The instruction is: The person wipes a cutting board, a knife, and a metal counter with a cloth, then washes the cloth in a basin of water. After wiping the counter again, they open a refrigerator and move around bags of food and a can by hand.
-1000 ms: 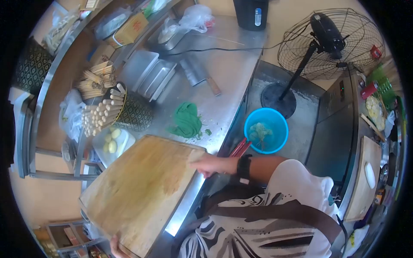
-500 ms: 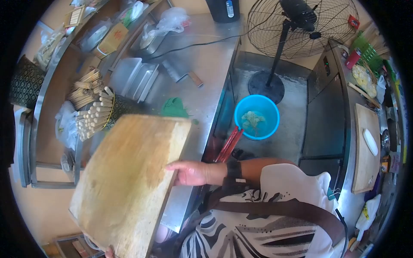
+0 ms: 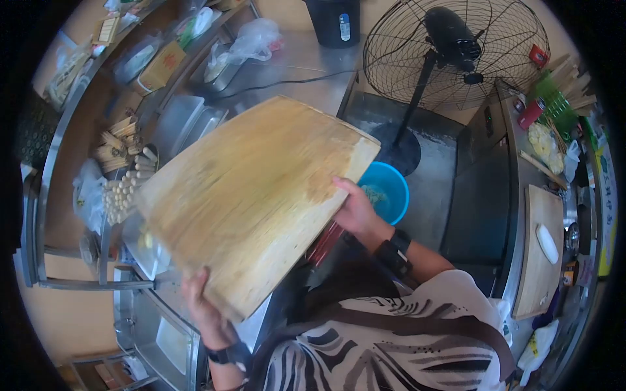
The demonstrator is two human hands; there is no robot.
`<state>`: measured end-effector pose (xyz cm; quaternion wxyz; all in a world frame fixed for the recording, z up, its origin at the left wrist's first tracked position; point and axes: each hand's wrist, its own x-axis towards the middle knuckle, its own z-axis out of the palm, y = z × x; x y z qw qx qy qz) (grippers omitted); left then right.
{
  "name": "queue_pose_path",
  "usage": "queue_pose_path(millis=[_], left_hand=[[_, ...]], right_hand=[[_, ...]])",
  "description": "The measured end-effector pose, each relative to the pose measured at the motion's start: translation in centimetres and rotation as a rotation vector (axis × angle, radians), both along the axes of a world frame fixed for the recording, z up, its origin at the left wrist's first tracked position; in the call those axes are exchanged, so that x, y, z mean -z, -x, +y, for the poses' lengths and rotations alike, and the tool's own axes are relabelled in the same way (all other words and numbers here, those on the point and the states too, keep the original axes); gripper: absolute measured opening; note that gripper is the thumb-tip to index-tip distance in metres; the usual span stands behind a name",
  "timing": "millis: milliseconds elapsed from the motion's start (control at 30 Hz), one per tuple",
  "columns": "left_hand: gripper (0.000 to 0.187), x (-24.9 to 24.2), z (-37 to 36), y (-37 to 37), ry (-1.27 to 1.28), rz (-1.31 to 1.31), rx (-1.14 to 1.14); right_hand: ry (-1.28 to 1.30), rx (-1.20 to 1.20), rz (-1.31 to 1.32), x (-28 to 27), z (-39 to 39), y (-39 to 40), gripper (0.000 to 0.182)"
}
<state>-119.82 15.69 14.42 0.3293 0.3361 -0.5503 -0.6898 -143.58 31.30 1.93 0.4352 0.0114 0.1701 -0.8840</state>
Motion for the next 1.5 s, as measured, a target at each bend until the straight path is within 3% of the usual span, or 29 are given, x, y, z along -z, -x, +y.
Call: queue_pose_path(millis=[100,433,700,767,867,933,967,1000,1067,1133,1200,1267,1300,1367,1400,1467,1500], left_hand=[[0.045,1.8,0.1,6.7,-0.109,0.143,0.043],[0.049,6.4,-0.9,20.4,-0.307,0.221,0.018],[0.048,10.6,-1.6,29.7,-0.417,0.348,-0.025],[0.047,12.1,-2.1,31.2,-0.385,0.311,-0.007],[0.040,13.8,-2.5,32.1,-0.394,0.237,0.120],[0.038,16.8,-3.2,32.2,-0.113,0.079,0.242],[0.036,16.7,-3.7,31.8,-0.051,-0.176,0.362],[0.036,16.3,-3.7,31.3,-0.066,-0.190,0.310],[0.036,15.3,-3.9,30.7,0.167,-0.409,0.354],[0.041,16.6,-5.2,28.6,0.229,-0.473,0.281],[0.051,16.9,-6.9,26.1,0.999,-0.804,-0.104],[0.056,16.9,-8.4,24.8,1.031,-1.040,-0.307],[0.056,17.1,-8.9,24.1,1.024,-1.039,-0.303],[0.058,17.5,-9.9,23.7,1.060,-1.299,-0.335],[0.058,17.7,-10.4,24.2,1.063,-1.286,-0.337],[0.060,18.5,-10.4,24.9,1.039,-0.803,-0.076],[0.061,19.0,-10.0,26.2,0.980,-0.740,0.098]], right_hand=[[-0.052,0.072,-0.017,2.7,0.4,5.5,0.044],[-0.175,0.115,0.009,5.7,-4.2,20.4,0.043],[-0.085,0.071,-0.029,4.5,-8.1,23.6,0.045],[-0.375,0.120,0.128,4.9,-8.8,22.7,0.043],[-0.499,0.065,0.244,7.0,-8.6,25.0,0.042],[-0.447,0.033,0.266,8.4,-8.9,27.6,0.038],[-0.449,0.010,0.252,8.4,-8.8,28.8,0.039],[-0.448,-0.001,0.241,8.5,-8.9,30.0,0.040],[-0.514,0.012,0.280,10.2,-9.1,32.5,0.041],[-0.579,0.026,0.357,10.1,-9.8,33.2,0.043],[-0.692,0.024,0.326,10.2,-9.9,34.1,0.044],[-0.703,0.030,0.291,9.8,-10.3,34.7,0.047],[-0.769,0.022,0.273,9.1,-10.5,35.0,0.048],[-0.836,0.025,0.262,9.0,-10.8,35.8,0.049],[-0.760,0.003,0.249,9.7,-11.0,36.4,0.049],[-0.705,-0.013,0.240,10.6,-10.3,36.8,0.049],[-0.737,0.014,0.253,10.6,-10.4,36.4,0.049]])
